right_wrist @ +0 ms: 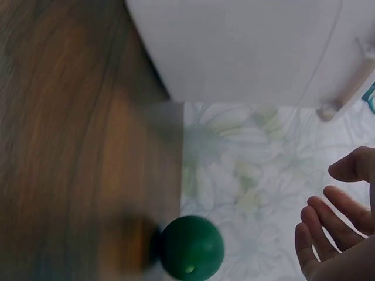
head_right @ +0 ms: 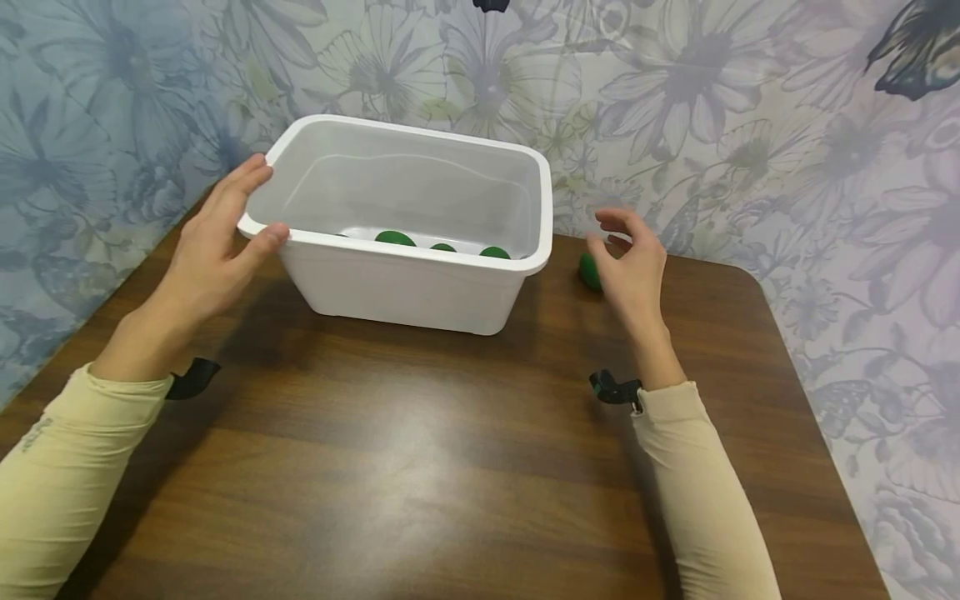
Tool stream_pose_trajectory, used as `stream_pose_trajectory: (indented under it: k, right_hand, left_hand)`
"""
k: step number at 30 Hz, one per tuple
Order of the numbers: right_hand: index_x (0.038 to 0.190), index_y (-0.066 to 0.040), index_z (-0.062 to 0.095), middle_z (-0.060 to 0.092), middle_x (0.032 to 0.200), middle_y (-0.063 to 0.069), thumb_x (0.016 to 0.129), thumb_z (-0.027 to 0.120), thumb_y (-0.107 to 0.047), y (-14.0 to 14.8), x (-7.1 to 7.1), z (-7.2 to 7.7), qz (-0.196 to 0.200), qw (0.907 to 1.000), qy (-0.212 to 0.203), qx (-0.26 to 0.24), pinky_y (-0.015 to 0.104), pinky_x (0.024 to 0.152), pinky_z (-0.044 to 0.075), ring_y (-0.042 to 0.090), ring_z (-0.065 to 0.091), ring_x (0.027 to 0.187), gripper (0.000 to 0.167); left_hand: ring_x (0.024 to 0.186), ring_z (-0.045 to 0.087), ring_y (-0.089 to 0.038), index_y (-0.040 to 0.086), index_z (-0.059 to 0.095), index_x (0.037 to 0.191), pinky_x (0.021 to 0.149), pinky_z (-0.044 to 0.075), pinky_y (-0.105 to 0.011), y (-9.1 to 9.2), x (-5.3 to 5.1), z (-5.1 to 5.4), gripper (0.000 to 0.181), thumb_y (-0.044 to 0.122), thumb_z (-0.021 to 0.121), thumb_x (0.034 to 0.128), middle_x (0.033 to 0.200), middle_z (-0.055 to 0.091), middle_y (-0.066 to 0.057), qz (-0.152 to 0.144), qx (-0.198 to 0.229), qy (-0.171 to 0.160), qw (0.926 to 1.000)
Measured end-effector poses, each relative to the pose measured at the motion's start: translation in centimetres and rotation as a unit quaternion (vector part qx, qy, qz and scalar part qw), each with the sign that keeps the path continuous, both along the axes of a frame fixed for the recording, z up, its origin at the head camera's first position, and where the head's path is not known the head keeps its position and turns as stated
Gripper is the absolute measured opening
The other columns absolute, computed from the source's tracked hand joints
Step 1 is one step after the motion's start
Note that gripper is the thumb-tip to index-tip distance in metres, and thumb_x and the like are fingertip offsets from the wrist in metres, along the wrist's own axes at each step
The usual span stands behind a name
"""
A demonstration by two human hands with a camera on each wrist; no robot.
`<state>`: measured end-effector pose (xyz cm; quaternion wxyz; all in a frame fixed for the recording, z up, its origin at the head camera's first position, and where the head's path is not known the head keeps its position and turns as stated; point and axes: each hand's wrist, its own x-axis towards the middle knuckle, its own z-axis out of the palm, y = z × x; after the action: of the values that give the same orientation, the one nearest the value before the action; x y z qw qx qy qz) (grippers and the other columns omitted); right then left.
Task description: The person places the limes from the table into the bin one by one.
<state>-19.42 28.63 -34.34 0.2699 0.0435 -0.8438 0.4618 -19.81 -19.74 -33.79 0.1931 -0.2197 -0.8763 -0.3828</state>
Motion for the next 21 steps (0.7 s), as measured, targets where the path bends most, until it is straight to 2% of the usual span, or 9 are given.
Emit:
stream_pose_trajectory:
  k: [5, 11, 14, 16, 18, 21]
  right_hand:
    - [0.135, -0.006, 0.068, 0.068, 0.137, 0.014, 0.100, 0.068, -0.017, 2.0, -1.1, -1.6, -0.012, 0.9983, -0.047, 0.032, 0.045, 0.112, 0.050, 0.026, 0.062, 0.131, 0.037]
    - [0.146, -0.007, 0.061, 0.059, 0.152, 0.015, 0.101, 0.069, -0.021, 3.2, -1.2, -2.7, -0.009, 0.9894, -0.115, 0.088, 0.051, 0.116, 0.046, 0.035, 0.055, 0.142, 0.049]
    - [0.152, -0.009, 0.056, 0.055, 0.156, 0.018, 0.102, 0.069, -0.027, 3.6, -1.2, -3.1, -0.008, 0.9808, -0.151, 0.123, 0.044, 0.097, 0.057, 0.041, 0.065, 0.125, 0.054]
    - [0.155, -0.011, 0.053, 0.052, 0.158, 0.019, 0.102, 0.068, -0.031, 3.8, -1.1, -3.3, -0.005, 0.9747, -0.173, 0.141, 0.041, 0.084, 0.056, 0.042, 0.067, 0.115, 0.058]
    - [0.157, -0.012, 0.050, 0.050, 0.159, 0.020, 0.103, 0.068, -0.033, 3.8, -1.1, -3.4, 0.002, 0.9700, -0.193, 0.148, 0.044, 0.080, 0.054, 0.044, 0.067, 0.110, 0.061]
    - [0.158, -0.009, 0.048, 0.049, 0.160, 0.021, 0.102, 0.069, -0.029, 3.9, -1.3, -3.7, 0.008, 0.9670, -0.207, 0.149, 0.055, 0.095, 0.054, 0.046, 0.064, 0.121, 0.063]
  left_hand:
    - [0.160, 0.028, -0.025, 0.019, 0.035, 0.166, 0.127, 0.025, -0.057, -0.1, 0.0, 0.0, 0.079, 0.058, 0.061, 0.1025, 0.174, 0.025, 0.009, 0.001, -0.003, -0.001, 1.0000]
    - [0.160, 0.029, -0.026, 0.018, 0.036, 0.166, 0.127, 0.026, -0.058, -0.2, 0.0, 0.0, 0.079, 0.057, 0.061, 0.1025, 0.174, 0.026, 0.006, 0.001, -0.009, 0.004, 1.0000]
    - [0.159, 0.030, -0.027, 0.018, 0.036, 0.165, 0.127, 0.026, -0.058, -0.2, -0.1, -0.1, 0.078, 0.056, 0.062, 0.1024, 0.174, 0.026, 0.006, -0.001, -0.006, 0.004, 1.0000]
    - [0.159, 0.030, -0.026, 0.018, 0.036, 0.166, 0.127, 0.026, -0.058, -0.2, -0.1, -0.1, 0.078, 0.056, 0.062, 0.1024, 0.174, 0.026, 0.007, -0.001, -0.006, 0.004, 1.0000]
    - [0.159, 0.030, -0.026, 0.018, 0.036, 0.165, 0.127, 0.026, -0.058, -0.1, -0.1, -0.1, 0.078, 0.055, 0.062, 0.1024, 0.174, 0.026, 0.007, -0.001, -0.004, 0.004, 1.0000]
    - [0.159, 0.030, -0.026, 0.018, 0.036, 0.165, 0.127, 0.026, -0.058, -0.1, -0.1, -0.1, 0.078, 0.056, 0.062, 0.1024, 0.174, 0.026, 0.008, 0.000, -0.005, 0.005, 1.0000]
